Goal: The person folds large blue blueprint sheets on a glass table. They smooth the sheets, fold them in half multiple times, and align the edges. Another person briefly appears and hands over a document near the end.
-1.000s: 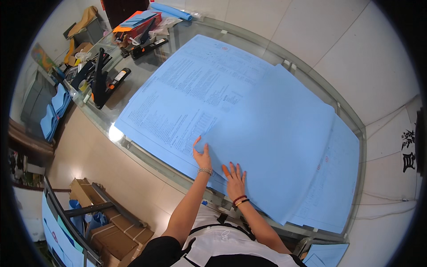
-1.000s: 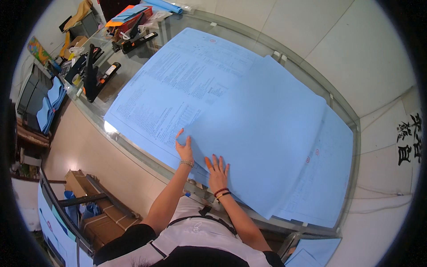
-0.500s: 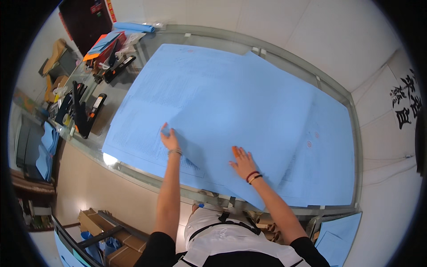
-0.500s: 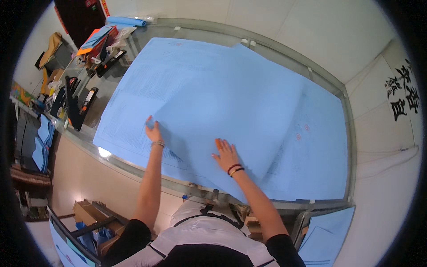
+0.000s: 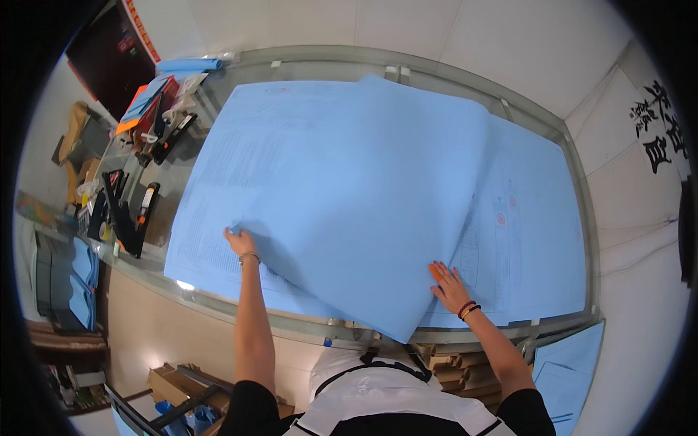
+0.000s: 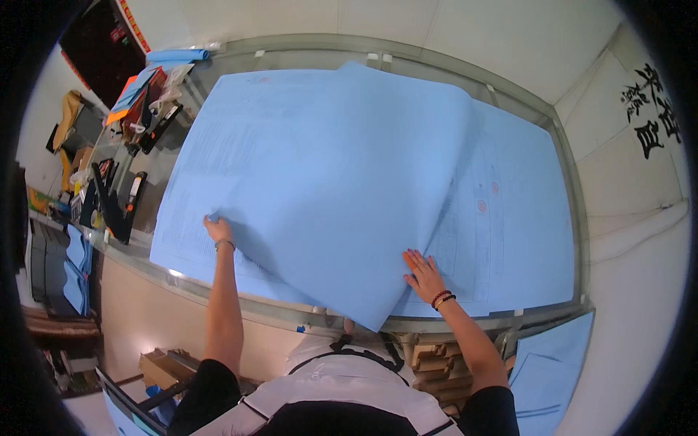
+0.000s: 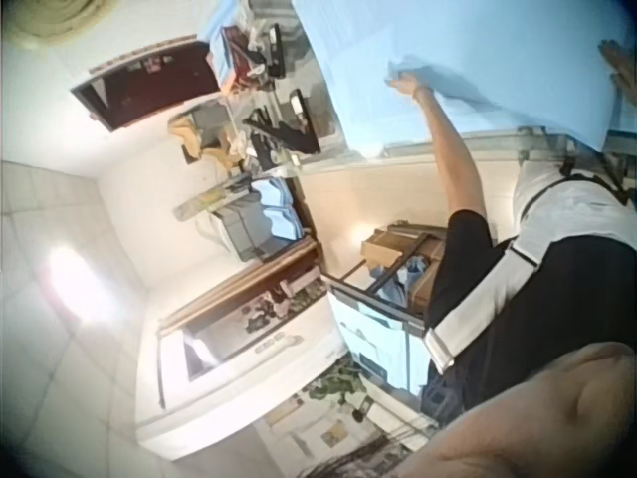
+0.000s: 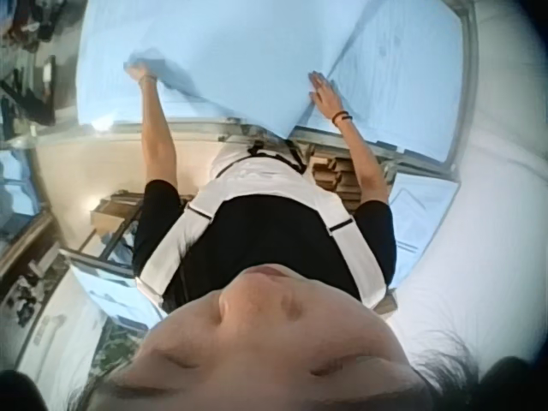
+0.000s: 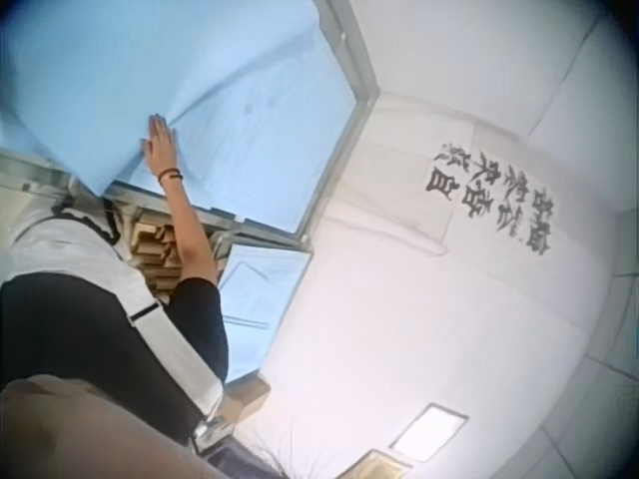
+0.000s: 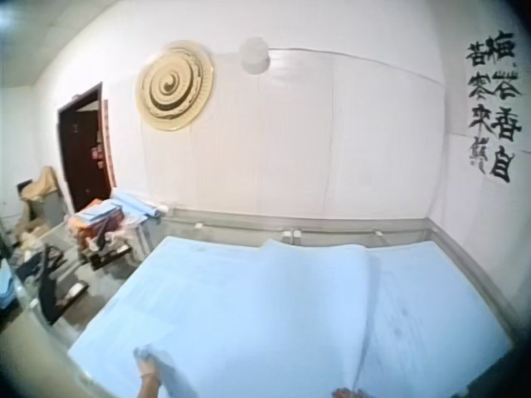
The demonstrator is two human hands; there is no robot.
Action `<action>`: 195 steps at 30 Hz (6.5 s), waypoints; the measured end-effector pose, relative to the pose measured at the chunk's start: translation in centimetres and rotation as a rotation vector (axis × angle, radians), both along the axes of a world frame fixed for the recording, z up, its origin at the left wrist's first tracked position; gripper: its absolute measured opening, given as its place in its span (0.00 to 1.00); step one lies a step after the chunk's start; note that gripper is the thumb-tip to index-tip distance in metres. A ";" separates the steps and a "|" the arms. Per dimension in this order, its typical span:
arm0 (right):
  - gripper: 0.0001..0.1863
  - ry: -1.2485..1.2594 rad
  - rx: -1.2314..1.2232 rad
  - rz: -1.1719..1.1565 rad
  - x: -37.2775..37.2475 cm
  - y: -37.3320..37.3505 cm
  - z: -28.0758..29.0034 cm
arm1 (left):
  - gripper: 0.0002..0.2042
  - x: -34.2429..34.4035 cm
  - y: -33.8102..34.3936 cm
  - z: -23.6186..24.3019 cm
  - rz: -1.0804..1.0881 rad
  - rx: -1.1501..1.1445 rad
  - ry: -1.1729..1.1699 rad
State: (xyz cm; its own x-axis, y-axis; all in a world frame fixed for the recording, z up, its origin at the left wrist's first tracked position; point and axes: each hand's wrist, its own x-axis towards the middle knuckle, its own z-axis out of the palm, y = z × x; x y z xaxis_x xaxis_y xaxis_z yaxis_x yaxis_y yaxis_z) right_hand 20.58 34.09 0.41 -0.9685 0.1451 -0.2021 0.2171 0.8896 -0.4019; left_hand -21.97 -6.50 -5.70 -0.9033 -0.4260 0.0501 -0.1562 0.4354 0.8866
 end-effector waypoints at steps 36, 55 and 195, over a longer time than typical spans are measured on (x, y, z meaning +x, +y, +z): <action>0.32 0.206 0.326 -0.515 -19.3 30.4 -5.7 | 0.31 20.6 21.9 5.4 -1.370 -0.986 0.018; 0.38 0.342 0.091 -0.574 -4.0 -2.4 -4.0 | 0.30 21.5 20.8 5.1 -1.308 -0.941 0.207; 0.35 0.535 -0.179 -0.882 4.1 -6.6 -7.2 | 0.38 17.2 2.6 3.3 -1.184 -0.847 0.303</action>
